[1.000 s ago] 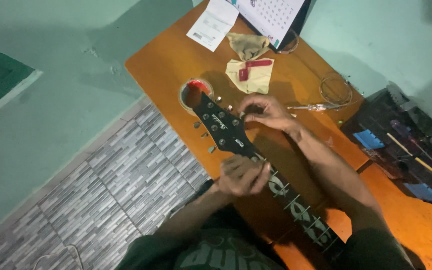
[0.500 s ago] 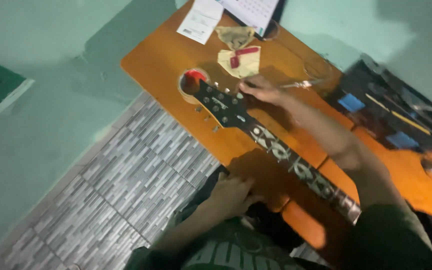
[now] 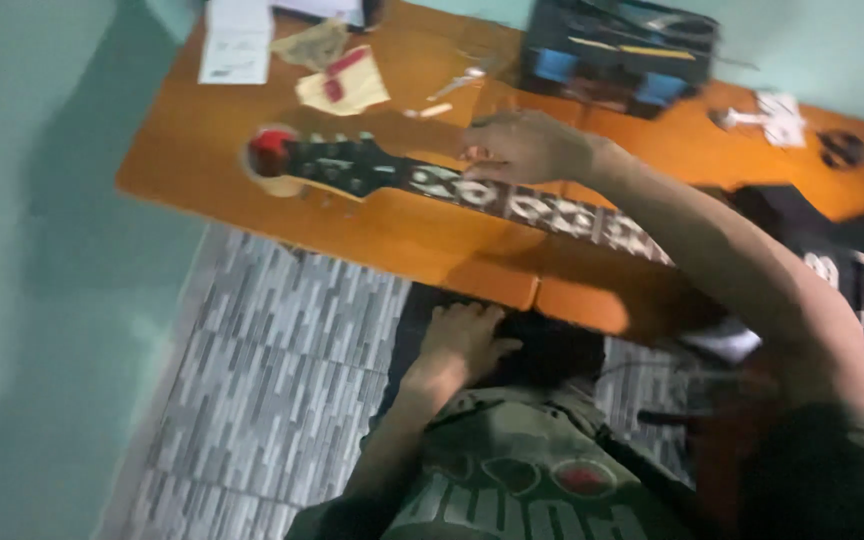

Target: Removing strings from an electric guitar by loosening the tuning pegs with a screwdriver and pulling the strings through the bridge and headstock.

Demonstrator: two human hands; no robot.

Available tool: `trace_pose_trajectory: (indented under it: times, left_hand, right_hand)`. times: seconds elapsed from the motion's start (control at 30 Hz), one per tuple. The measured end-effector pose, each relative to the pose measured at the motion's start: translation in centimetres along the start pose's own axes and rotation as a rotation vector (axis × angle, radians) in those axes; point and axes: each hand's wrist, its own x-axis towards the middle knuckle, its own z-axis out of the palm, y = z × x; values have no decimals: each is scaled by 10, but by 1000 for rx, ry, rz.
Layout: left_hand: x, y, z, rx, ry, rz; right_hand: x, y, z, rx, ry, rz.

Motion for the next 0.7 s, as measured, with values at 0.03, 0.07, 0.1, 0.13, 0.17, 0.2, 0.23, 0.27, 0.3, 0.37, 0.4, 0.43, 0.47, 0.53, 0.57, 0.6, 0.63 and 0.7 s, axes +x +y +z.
trace_pose_trajectory:
  times: [0.03,0.07,0.1,0.13,0.17,0.2,0.23,0.27,0.3,0.37,0.4,0.43,0.47,0.53,0.57,0.6,0.63,0.7]
  left_hand:
    - [-1,2,0,18,-15,31]
    - [-2,4,1,-4,-72,19]
    - [-2,7,1,-25,-130,5]
    - [-4,10,3,1,-148,37]
    - [-6,13,5,21,-169,-6]
    - [-2,18,3,50,-178,-45]
    - [4,18,10,84,-183,-8]
    - [9,18,17,123,-133,0]
    - [14,18,24,160,-82,10]
    - [23,1,42,127,-81,38]
    - [28,-7,48,66,-65,21]
    - [20,3,36,84,-72,53]
    - [10,12,27,69,-43,6]
    - [-2,16,22,58,-25,-25]
    - [-4,12,26,60,118,19]
    - [-4,6,28,62,266,63]
    - [-5,7,22,67,260,79]
    - [-9,5,10,64,218,-31]
  right_hand:
    - [-25,-13,-3,-1,13,37]
    - [-50,-26,-6,11,81,10]
    - [-74,-40,-8,20,150,-17]
    - [-100,-69,-17,18,167,24]
    - [-124,-99,-26,58,204,45]
    - [-147,-127,-38,85,250,64]
    - [-164,-134,-29,70,278,104]
    - [-182,-142,-18,73,391,86]
    - [-197,-151,-7,70,505,65]
    - [-222,-148,26,45,672,43]
    - [-232,-146,41,28,817,-34]
    - [-254,-130,64,7,829,-5]
    - [-275,-116,88,75,876,159]
    - [-317,-121,94,137,925,342]
    - [-337,-141,76,147,1027,462]
    - [-355,-160,56,155,1132,580]
    - [-380,-148,54,146,1139,594]
    - [-427,-125,52,-38,1253,737]
